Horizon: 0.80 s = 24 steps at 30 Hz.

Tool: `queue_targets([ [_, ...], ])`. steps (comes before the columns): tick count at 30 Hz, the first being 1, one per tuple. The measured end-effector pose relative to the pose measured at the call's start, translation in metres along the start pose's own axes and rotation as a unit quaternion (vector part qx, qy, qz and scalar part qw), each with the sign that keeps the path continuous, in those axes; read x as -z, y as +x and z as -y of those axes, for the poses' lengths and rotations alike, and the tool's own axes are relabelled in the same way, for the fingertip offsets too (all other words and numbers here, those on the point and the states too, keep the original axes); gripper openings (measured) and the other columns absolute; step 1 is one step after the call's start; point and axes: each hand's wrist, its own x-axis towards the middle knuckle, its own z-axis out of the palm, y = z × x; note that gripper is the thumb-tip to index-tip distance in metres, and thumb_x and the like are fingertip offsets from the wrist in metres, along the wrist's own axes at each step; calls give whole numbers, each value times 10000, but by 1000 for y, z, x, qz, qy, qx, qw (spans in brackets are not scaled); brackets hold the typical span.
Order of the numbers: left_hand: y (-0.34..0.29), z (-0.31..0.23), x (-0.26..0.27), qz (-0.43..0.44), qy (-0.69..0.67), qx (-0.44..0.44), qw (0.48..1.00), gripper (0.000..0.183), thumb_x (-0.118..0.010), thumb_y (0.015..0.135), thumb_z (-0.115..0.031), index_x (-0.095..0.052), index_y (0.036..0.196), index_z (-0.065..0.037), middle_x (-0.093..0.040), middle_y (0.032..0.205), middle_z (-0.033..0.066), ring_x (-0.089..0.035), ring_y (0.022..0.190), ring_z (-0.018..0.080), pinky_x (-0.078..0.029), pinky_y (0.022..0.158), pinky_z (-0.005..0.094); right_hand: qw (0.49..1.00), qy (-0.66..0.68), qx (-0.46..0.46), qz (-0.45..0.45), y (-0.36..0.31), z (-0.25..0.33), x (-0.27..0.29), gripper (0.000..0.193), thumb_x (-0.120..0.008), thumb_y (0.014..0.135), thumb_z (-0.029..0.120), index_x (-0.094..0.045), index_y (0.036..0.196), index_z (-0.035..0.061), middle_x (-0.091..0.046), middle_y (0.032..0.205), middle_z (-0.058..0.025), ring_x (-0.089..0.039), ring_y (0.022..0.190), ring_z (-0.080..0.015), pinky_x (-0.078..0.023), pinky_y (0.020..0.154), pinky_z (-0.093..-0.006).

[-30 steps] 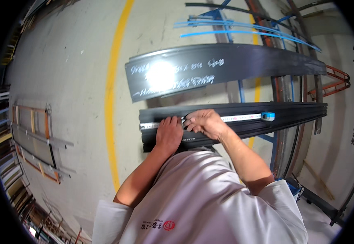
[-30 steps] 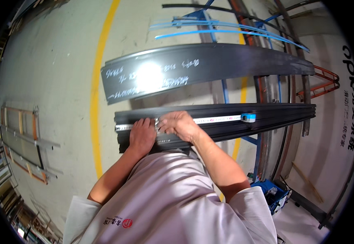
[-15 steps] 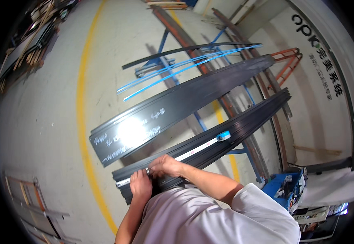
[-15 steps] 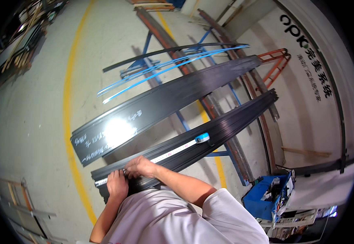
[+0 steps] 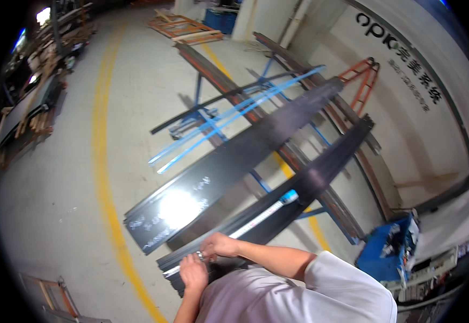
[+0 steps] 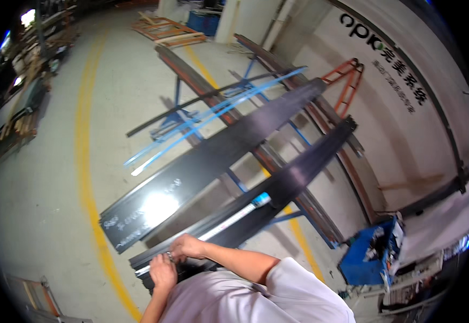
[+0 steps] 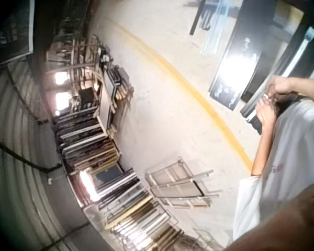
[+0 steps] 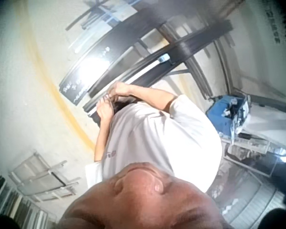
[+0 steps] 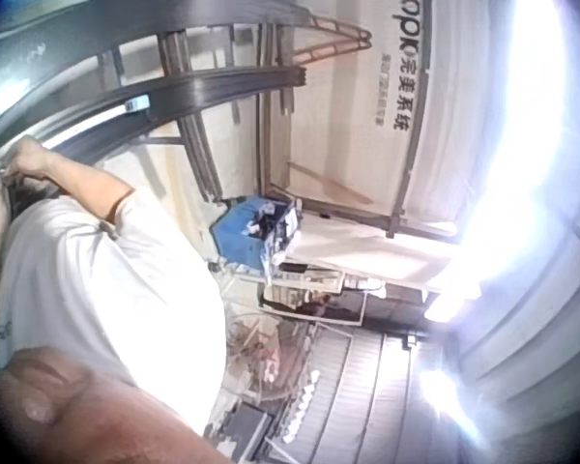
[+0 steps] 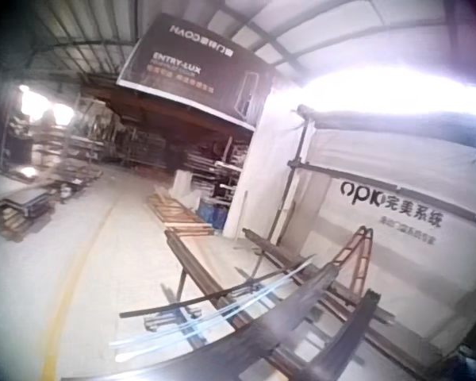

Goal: The person measures a black metal profile using a tape measure and marks a point on it with a pen.

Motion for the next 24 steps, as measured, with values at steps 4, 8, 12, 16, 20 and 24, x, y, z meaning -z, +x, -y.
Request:
queue_targets([
  [4,-4,6,-10,30,5,24,999,196,-546,884,-147,-674,998,-53,-656,979,134,-634,930,311,-505,846,450,992,-120,-30,-23,2,22,-13,179,-701,955,145,-719,918,-30,-707,742,-105,-640,632,-144,-495,571,-272],
  [8,-1,3,-6,3,-10,-8,1000,202,-535,914,-175,-673,1002,-57,-662,967,115,-639,924,295,-511,833,444,995,82,-57,-2,5,1,1,211,-643,998,121,-688,1040,-82,-737,925,-152,-668,737,-176,-505,621,-262],
  [12,-4,3,-2,-27,-30,-25,999,185,-556,906,-185,-662,984,-55,-648,929,101,-640,907,284,-511,802,436,998,44,-31,22,3,-5,3,235,-648,995,124,-699,1110,-75,-736,889,-127,-659,715,-156,-506,609,-268],
  [16,-6,4,-6,-47,-40,-31,998,149,-557,901,-163,-650,955,-60,-639,909,96,-640,895,274,-507,780,424,989,-140,-49,-12,-5,21,-12,201,-656,990,134,-718,1041,-50,-734,848,-119,-647,669,-138,-500,580,-270],
  [20,-7,4,-11,-33,-42,-17,998,182,-570,902,-187,-649,991,-48,-645,944,101,-636,922,283,-497,820,427,998,-22,-62,-21,3,14,-10,192,-636,998,103,-695,1036,-75,-739,882,-149,-631,642,-144,-495,543,-264],
  [24,-7,2,-12,-31,-54,-13,998,189,-570,910,-195,-640,992,-39,-630,930,103,-628,915,292,-493,830,431,999,26,-41,23,-3,9,2,170,-634,981,42,-677,1059,-103,-738,907,-163,-618,624,-147,-487,533,-262],
])
